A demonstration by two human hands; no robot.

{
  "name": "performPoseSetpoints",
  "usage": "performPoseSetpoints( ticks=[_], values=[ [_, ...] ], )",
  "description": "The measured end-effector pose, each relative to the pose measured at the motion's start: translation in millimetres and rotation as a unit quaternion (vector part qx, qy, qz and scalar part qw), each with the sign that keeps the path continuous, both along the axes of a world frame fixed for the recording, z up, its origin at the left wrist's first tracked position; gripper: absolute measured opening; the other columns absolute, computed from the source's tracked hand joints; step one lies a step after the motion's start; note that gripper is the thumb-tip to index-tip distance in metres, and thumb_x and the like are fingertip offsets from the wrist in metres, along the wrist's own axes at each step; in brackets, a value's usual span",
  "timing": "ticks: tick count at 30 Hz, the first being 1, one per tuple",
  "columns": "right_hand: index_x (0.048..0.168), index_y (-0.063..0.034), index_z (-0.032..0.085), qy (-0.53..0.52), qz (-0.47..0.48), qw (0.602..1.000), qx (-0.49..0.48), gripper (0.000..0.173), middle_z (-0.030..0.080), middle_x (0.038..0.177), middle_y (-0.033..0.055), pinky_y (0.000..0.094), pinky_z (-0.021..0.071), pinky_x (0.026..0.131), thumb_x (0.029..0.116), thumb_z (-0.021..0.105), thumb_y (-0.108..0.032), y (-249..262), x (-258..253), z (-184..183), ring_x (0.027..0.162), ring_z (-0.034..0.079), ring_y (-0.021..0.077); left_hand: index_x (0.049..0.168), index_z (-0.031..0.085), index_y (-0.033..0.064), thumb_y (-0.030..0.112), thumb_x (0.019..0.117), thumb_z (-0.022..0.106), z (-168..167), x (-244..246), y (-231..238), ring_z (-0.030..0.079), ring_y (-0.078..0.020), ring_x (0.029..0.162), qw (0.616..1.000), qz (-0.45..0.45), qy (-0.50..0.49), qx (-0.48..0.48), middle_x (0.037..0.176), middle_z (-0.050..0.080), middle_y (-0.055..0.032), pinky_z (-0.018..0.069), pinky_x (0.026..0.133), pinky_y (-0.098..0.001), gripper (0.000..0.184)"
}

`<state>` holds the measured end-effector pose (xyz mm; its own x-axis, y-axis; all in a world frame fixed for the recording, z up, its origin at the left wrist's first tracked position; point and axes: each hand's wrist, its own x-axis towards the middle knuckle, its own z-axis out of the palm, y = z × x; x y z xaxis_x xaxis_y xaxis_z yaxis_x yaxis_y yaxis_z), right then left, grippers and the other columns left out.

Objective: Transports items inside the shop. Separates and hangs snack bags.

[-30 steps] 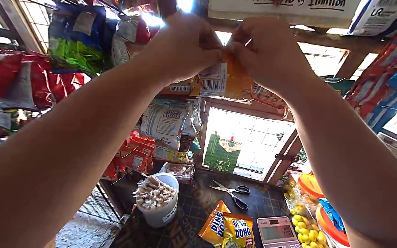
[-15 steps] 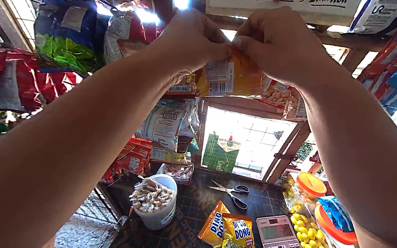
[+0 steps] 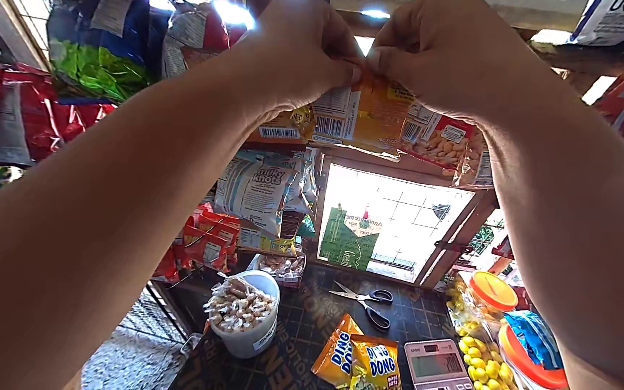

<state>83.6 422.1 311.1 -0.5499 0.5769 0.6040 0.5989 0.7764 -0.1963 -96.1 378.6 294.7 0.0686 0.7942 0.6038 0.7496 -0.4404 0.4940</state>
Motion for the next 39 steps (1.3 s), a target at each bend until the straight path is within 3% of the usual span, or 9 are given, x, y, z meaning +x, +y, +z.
performPoseSetpoints(
  ticks=[5, 12, 24, 31, 39],
  values=[
    [0.11, -0.0151, 0.067, 0.0, -0.028, 1.0, -0.013, 0.018, 0.064, 0.092, -0.0062, 0.0194, 0.0485, 0.073, 0.1063, 0.055, -0.028, -1.8, -1.6, 2.8, 0.08, 0.059, -0.0034, 0.096, 0.071, 0.012, 0.012, 0.0939, 0.072, -1.7, -0.2, 1.7, 0.064, 0.0044, 0.076, 0.999, -0.025, -0.029, 0.01, 0.085, 0.068, 0.0066, 0.0524, 0.071, -0.0121, 0.003],
    [0.107, -0.015, 0.067, 0.024, -0.028, 0.996, -0.082, 0.012, 0.063, 0.086, -0.0072, 0.0162, 0.0479, 0.065, 0.1042, 0.06, -0.025, 0.0, -2.4, 9.4, 0.073, 0.059, -0.0038, 0.1, 0.071, 0.0134, 0.016, 0.0945, 0.072, -1.8, -1.1, 6.4, 0.062, 0.0054, 0.078, 1.0, -0.019, -0.006, 0.011, 0.087, 0.066, 0.0076, 0.0512, 0.073, -0.0124, 0.006],
    [0.11, -0.0129, 0.066, 0.018, 0.007, 0.993, -0.113, 0.013, 0.063, 0.087, -0.0078, 0.0144, 0.0487, 0.07, 0.1047, 0.059, -0.023, 2.1, -8.2, 7.4, 0.076, 0.059, -0.0056, 0.103, 0.069, 0.0152, 0.018, 0.0973, 0.069, -6.4, -6.0, 1.3, 0.06, 0.0055, 0.083, 0.998, 0.019, 0.052, 0.03, 0.092, 0.066, 0.0072, 0.0483, 0.077, -0.014, 0.006],
    [0.1, -0.013, 0.065, 0.028, 0.034, 0.988, -0.145, 0.016, 0.06, 0.08, -0.0069, 0.0148, 0.0488, 0.064, 0.1065, 0.055, -0.023, 7.0, -8.5, 6.6, 0.069, 0.059, -0.0035, 0.102, 0.072, 0.0145, 0.019, 0.0979, 0.069, -4.4, -9.4, -1.6, 0.06, 0.0053, 0.083, 0.998, 0.01, 0.054, 0.023, 0.093, 0.067, 0.0069, 0.0483, 0.076, -0.0139, 0.007],
    [0.1, -0.0112, 0.07, 0.054, 0.105, 0.982, -0.144, 0.009, 0.069, 0.085, -0.0067, 0.0148, 0.0554, 0.073, 0.1016, 0.063, -0.016, 12.8, 3.3, 4.7, 0.077, 0.066, -0.0035, 0.102, 0.071, 0.0145, 0.015, 0.0967, 0.07, -2.2, -8.5, -3.3, 0.062, 0.0032, 0.084, 0.998, 0.014, 0.058, 0.015, 0.093, 0.067, 0.0049, 0.0505, 0.076, -0.0147, 0.005]
  ],
)
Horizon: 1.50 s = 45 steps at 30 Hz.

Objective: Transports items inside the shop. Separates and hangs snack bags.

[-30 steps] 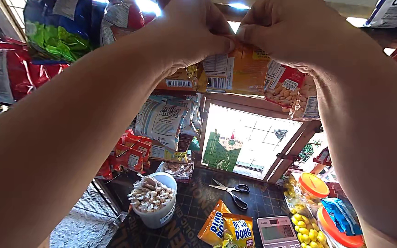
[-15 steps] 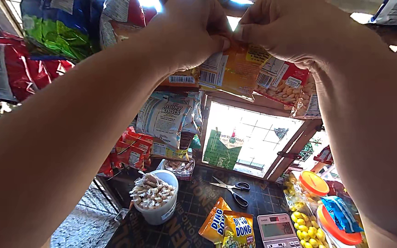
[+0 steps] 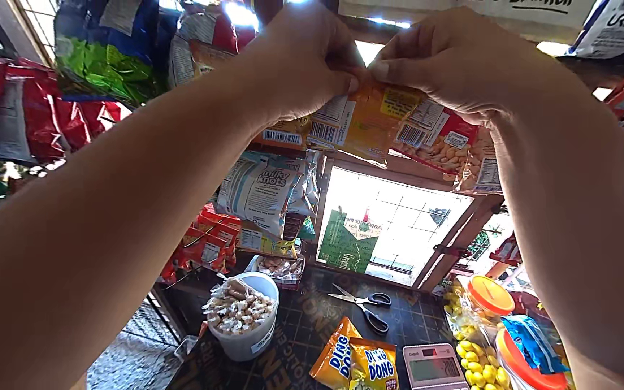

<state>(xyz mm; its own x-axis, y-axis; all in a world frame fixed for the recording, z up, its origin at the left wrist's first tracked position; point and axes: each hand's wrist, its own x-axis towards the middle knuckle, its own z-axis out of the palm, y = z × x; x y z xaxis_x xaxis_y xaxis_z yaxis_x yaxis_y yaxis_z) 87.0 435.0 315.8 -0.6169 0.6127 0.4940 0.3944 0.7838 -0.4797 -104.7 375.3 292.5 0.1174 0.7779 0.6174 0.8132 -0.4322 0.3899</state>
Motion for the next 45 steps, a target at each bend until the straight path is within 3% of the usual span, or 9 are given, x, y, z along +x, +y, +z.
performPoseSetpoints(
  ticks=[6, 9, 21, 28, 33, 45],
  values=[
    [0.103, -0.0134, 0.067, -0.02, -0.042, 0.997, 0.064, 0.008, 0.067, 0.086, -0.0073, 0.0146, 0.0523, 0.071, 0.1007, 0.065, -0.021, -2.8, 2.8, -4.2, 0.076, 0.063, -0.0048, 0.105, 0.072, 0.0171, 0.015, 0.0971, 0.069, -0.7, 0.5, 4.8, 0.062, 0.0026, 0.086, 1.0, 0.013, 0.008, 0.014, 0.097, 0.068, 0.0052, 0.0511, 0.078, -0.0168, 0.008],
    [0.102, -0.0132, 0.068, -0.01, -0.052, 0.994, 0.093, 0.006, 0.068, 0.087, -0.0069, 0.014, 0.053, 0.072, 0.0971, 0.07, -0.017, -4.6, 1.3, -8.8, 0.077, 0.064, -0.005, 0.104, 0.073, 0.0174, 0.014, 0.0967, 0.07, -2.0, -0.1, 5.1, 0.063, 0.0038, 0.086, 1.0, 0.007, -0.01, 0.02, 0.097, 0.069, 0.0062, 0.0506, 0.079, -0.0152, 0.009],
    [0.101, -0.0128, 0.068, 0.025, -0.045, 0.991, 0.126, 0.006, 0.067, 0.083, -0.0082, 0.012, 0.0515, 0.068, 0.0995, 0.066, -0.018, -4.0, -3.0, -15.9, 0.072, 0.062, -0.0073, 0.098, 0.073, 0.0146, 0.015, 0.0948, 0.073, 3.0, 1.6, -0.2, 0.063, 0.0038, 0.078, 0.998, -0.012, -0.058, -0.02, 0.089, 0.069, 0.0061, 0.051, 0.072, -0.0138, 0.004],
    [0.1, -0.0121, 0.065, 0.032, -0.044, 0.997, 0.061, 0.005, 0.065, 0.083, -0.0067, 0.0145, 0.0514, 0.068, 0.1014, 0.063, -0.016, -2.4, -6.9, -13.2, 0.072, 0.061, -0.005, 0.097, 0.074, 0.0146, 0.017, 0.0951, 0.072, 1.9, -0.7, 3.1, 0.063, 0.0049, 0.076, 0.998, -0.024, -0.05, -0.011, 0.088, 0.07, 0.0069, 0.051, 0.071, -0.0129, 0.003],
    [0.098, -0.0119, 0.066, 0.045, -0.038, 0.998, 0.007, 0.004, 0.064, 0.085, -0.0054, 0.0176, 0.0501, 0.074, 0.1004, 0.063, -0.013, -1.3, -9.5, -10.4, 0.078, 0.061, -0.0016, 0.096, 0.074, 0.0147, 0.016, 0.0952, 0.072, 1.6, 1.9, 2.3, 0.061, 0.0052, 0.075, 0.999, -0.008, -0.042, -0.001, 0.085, 0.069, 0.0072, 0.0493, 0.069, -0.0129, 0.002],
    [0.093, -0.011, 0.067, 0.053, -0.058, 0.995, -0.062, 0.01, 0.064, 0.081, -0.0037, 0.0188, 0.0526, 0.069, 0.1007, 0.061, -0.011, -2.7, -15.6, -1.0, 0.073, 0.062, 0.001, 0.099, 0.072, 0.0143, 0.018, 0.0978, 0.069, 4.3, 3.8, 2.0, 0.06, 0.0054, 0.077, 1.0, 0.01, 0.0, 0.006, 0.088, 0.067, 0.0068, 0.0485, 0.072, -0.0136, 0.005]
  ],
)
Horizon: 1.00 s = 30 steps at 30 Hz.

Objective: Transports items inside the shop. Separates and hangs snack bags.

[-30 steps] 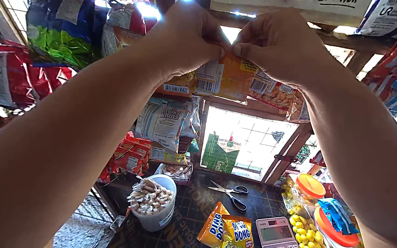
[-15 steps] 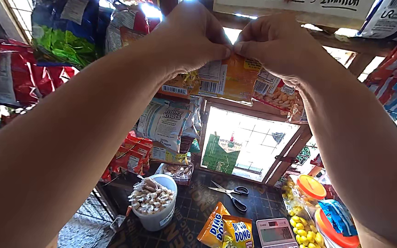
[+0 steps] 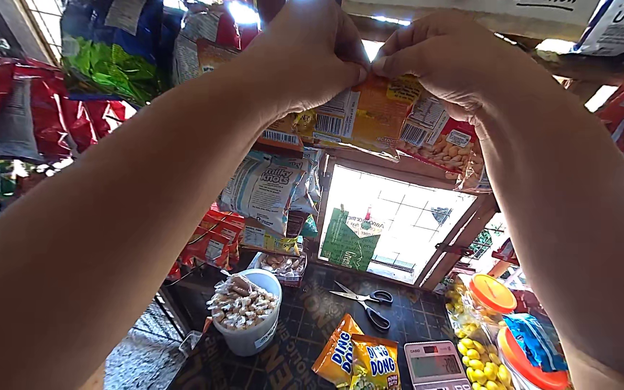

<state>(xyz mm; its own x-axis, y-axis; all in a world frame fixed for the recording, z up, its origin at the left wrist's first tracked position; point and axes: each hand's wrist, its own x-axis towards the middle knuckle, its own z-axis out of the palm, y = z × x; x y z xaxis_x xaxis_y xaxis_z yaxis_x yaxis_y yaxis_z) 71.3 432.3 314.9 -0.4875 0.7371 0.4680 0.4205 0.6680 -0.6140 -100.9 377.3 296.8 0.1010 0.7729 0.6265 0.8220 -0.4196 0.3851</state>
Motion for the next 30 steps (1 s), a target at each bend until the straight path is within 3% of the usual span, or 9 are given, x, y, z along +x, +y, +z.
performPoseSetpoints(
  ticks=[9, 17, 22, 25, 27, 29, 30],
  values=[
    [0.097, -0.0107, 0.067, -0.007, -0.024, 1.0, -0.013, 0.008, 0.064, 0.086, -0.0017, 0.0219, 0.0524, 0.067, 0.1015, 0.061, -0.014, -0.3, -4.1, 1.5, 0.074, 0.061, 0.0033, 0.103, 0.073, 0.0146, 0.021, 0.1002, 0.066, 2.7, 0.6, -4.5, 0.06, 0.0046, 0.08, 1.0, 0.016, 0.014, -0.02, 0.092, 0.068, 0.0065, 0.0477, 0.073, -0.0167, 0.009],
    [0.101, -0.0079, 0.068, -0.026, 0.059, 0.997, 0.051, 0.005, 0.067, 0.085, -0.0038, 0.0159, 0.0546, 0.073, 0.0997, 0.065, -0.011, 4.0, 10.9, -4.7, 0.075, 0.065, -0.002, 0.106, 0.072, 0.0125, 0.019, 0.1008, 0.065, -0.7, 2.9, -7.4, 0.061, 0.0007, 0.086, 0.999, 0.028, 0.042, 0.001, 0.097, 0.068, 0.0027, 0.0488, 0.08, -0.0211, 0.011],
    [0.102, -0.0107, 0.07, -0.036, 0.008, 0.986, 0.16, 0.008, 0.071, 0.091, -0.0029, 0.0181, 0.0544, 0.075, 0.0951, 0.071, -0.013, -1.5, 15.2, -19.2, 0.079, 0.066, -0.0009, 0.105, 0.073, 0.0136, 0.02, 0.0957, 0.073, -12.0, 3.8, -7.1, 0.065, -0.0033, 0.096, 0.997, 0.044, 0.027, 0.058, 0.103, 0.071, 0.0014, 0.051, 0.088, -0.0256, 0.011],
    [0.105, -0.0092, 0.071, -0.031, -0.025, 0.957, 0.289, 0.01, 0.07, 0.097, 0.0009, 0.0215, 0.0537, 0.079, 0.0981, 0.066, -0.016, -8.2, 17.4, -42.2, 0.086, 0.066, 0.0038, 0.101, 0.073, 0.0125, 0.022, 0.0923, 0.076, -25.7, 1.4, -6.4, 0.065, -0.0116, 0.096, 0.99, 0.049, 0.037, 0.126, 0.101, 0.071, -0.0027, 0.05, 0.088, -0.0344, 0.014],
    [0.105, -0.0051, 0.072, -0.017, -0.038, 0.911, 0.41, 0.014, 0.071, 0.098, 0.008, 0.0303, 0.0555, 0.081, 0.0991, 0.063, -0.014, -12.4, 20.0, -64.4, 0.091, 0.068, 0.015, 0.102, 0.074, 0.0102, 0.023, 0.0927, 0.074, -39.6, -1.1, -10.1, 0.062, -0.0247, 0.103, 0.979, 0.031, 0.07, 0.188, 0.103, 0.068, -0.0095, 0.0434, 0.093, -0.0476, 0.016],
    [0.104, -0.0014, 0.072, -0.017, -0.045, 0.857, 0.513, 0.013, 0.069, 0.097, 0.0149, 0.0388, 0.056, 0.079, 0.1002, 0.062, -0.009, -23.2, 26.3, -91.0, 0.093, 0.068, 0.0274, 0.1, 0.074, 0.0084, 0.021, 0.0939, 0.07, -60.9, -1.2, -19.7, 0.062, -0.0323, 0.102, 0.957, 0.006, 0.12, 0.263, 0.102, 0.07, -0.0124, 0.0417, 0.092, -0.052, 0.015],
    [0.105, -0.0011, 0.072, -0.016, -0.043, 0.831, 0.554, 0.012, 0.069, 0.098, 0.0154, 0.0391, 0.0556, 0.079, 0.0993, 0.063, -0.007, -29.4, 32.5, -108.5, 0.093, 0.068, 0.0285, 0.099, 0.072, 0.0086, 0.021, 0.0956, 0.066, -75.9, -0.6, -28.1, 0.062, -0.0329, 0.104, 0.945, -0.007, 0.148, 0.292, 0.103, 0.07, -0.0122, 0.0413, 0.093, -0.052, 0.014]
  ],
)
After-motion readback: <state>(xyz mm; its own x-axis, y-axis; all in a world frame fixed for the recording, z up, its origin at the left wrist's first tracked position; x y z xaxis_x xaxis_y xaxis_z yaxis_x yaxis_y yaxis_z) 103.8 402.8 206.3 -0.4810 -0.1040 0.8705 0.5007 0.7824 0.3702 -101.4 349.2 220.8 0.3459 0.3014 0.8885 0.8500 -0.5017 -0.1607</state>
